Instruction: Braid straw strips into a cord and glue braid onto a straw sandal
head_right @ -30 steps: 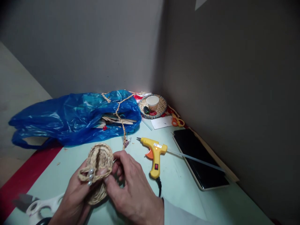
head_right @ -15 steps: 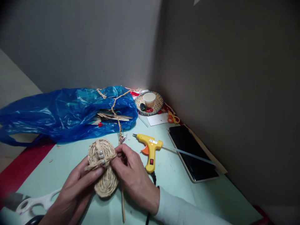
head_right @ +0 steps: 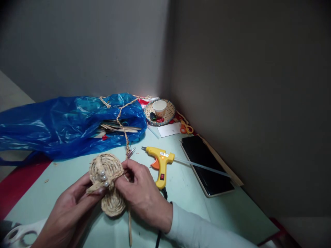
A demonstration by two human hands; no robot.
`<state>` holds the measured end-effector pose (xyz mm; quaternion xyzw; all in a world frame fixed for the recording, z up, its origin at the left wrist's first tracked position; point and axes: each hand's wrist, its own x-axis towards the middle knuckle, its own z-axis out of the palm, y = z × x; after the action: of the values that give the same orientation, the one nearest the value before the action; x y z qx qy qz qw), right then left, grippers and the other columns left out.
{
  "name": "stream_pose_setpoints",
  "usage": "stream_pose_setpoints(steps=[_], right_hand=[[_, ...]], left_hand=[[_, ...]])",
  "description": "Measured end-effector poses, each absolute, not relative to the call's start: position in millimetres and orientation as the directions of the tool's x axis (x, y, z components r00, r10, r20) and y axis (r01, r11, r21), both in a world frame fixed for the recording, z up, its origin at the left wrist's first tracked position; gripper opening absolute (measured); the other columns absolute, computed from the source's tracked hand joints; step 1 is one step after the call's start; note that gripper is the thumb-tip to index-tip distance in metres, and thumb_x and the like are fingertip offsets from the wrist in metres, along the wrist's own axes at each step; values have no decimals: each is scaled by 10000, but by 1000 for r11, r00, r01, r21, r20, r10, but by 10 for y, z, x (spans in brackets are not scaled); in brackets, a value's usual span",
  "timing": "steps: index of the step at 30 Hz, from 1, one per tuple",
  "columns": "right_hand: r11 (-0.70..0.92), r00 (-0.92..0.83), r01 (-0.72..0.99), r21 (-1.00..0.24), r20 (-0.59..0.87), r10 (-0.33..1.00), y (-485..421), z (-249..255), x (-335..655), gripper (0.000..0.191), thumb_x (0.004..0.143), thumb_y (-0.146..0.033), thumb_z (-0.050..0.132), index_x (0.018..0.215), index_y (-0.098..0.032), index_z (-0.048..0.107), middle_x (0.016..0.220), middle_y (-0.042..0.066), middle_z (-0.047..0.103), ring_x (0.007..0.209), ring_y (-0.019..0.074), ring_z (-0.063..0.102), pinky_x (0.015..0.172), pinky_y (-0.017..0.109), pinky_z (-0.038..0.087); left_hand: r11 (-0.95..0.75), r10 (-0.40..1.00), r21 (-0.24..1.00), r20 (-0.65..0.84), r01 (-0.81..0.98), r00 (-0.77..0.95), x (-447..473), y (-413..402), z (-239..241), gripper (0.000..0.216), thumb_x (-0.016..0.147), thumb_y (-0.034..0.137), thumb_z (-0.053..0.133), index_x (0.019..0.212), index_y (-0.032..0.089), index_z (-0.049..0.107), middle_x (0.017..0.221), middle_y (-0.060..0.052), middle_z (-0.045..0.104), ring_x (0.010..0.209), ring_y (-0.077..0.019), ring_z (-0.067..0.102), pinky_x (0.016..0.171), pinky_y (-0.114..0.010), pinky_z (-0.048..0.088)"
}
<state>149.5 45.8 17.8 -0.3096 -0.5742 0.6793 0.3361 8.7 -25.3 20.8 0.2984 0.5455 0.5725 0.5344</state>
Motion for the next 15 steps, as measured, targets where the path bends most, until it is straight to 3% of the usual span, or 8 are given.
stream_pose_setpoints(steps=[8, 15], right_hand=[[-153, -536, -187, -970, -30, 843, 411, 167, 1479, 14, 775, -171, 609, 775, -179, 598, 717, -21, 529, 708, 144, 485, 655, 271, 382], [-246, -637, -249, -937, -33, 770, 452, 242, 1525, 92, 838, -274, 641, 793, -194, 634, 775, -7, 551, 755, 159, 529, 742, 299, 426]], left_hand=[[155, 929, 921, -259, -358, -263, 129, -247, 237, 465, 684, 279, 825, 1138, 251, 726, 1139, -73, 759, 1148, -343, 639, 907, -339, 558], [200, 916, 806, -355, -557, -185, 130, -217, 309, 544, 738, 168, 775, 1258, 266, 648, 1198, -53, 730, 1115, -296, 659, 933, -329, 541]])
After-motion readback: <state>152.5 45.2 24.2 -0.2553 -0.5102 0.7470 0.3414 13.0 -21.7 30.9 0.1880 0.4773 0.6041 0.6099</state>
